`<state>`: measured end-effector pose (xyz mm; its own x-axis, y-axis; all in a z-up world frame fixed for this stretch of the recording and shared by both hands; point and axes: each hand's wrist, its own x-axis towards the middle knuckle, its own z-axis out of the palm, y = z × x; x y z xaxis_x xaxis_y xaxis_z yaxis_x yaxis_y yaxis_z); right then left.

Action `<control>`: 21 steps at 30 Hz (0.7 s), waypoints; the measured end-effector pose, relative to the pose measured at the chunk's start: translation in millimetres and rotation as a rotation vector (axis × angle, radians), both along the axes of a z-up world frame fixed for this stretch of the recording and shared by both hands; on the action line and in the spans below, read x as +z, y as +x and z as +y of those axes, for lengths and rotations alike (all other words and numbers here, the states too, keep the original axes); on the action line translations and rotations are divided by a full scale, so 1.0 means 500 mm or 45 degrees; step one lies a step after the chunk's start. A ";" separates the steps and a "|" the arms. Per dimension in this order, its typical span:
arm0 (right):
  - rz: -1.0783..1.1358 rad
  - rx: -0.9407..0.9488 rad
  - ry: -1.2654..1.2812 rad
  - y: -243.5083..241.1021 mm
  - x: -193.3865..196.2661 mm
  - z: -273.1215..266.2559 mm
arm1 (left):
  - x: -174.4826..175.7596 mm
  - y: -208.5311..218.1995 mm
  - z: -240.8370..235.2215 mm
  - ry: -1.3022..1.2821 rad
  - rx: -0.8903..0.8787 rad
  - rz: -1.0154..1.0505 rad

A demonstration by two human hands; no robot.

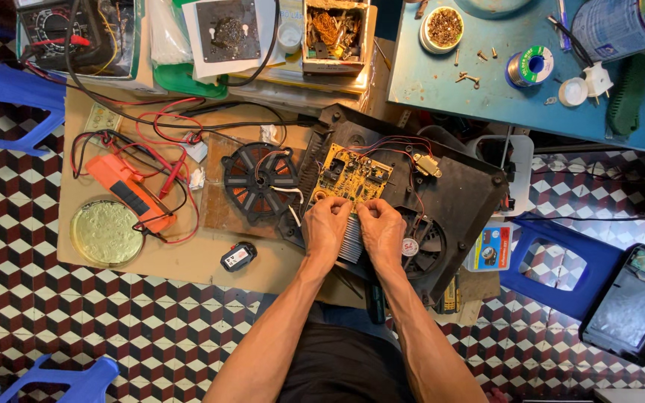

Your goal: The person uses a handheld orange light to illuminate a circuit board and then manipulates components on the board with both hands. They handle a heatsink and a copper coil, adjusting their positions on the board.

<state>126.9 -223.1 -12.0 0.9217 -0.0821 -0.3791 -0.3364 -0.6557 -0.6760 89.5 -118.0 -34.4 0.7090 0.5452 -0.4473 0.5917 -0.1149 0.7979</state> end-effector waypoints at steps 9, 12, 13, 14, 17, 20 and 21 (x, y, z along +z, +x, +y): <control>-0.148 0.045 -0.054 -0.012 -0.014 0.006 | 0.010 0.014 0.019 -0.023 -0.096 0.108; -0.147 0.021 -0.040 -0.015 -0.011 0.005 | 0.015 0.014 0.021 -0.082 -0.151 0.245; -0.169 0.029 -0.044 -0.015 -0.010 0.006 | 0.017 0.015 0.021 -0.092 -0.146 0.260; -0.190 0.037 -0.049 -0.016 -0.007 0.007 | 0.018 0.015 0.022 -0.102 -0.141 0.275; -0.144 -0.003 -0.153 -0.017 0.001 0.010 | 0.019 0.017 0.023 -0.077 -0.129 0.277; -0.062 -0.047 -0.169 -0.015 0.008 0.009 | 0.014 0.015 0.020 -0.060 -0.114 0.273; -0.063 -0.044 -0.179 -0.013 0.011 0.009 | 0.013 0.013 0.019 -0.059 -0.107 0.275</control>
<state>120.2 -218.8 -6.7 0.9348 -0.1628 -0.3156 -0.3286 -0.7335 -0.5949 95.9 -108.7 -28.1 0.6362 0.4632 -0.6170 0.7392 -0.1371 0.6593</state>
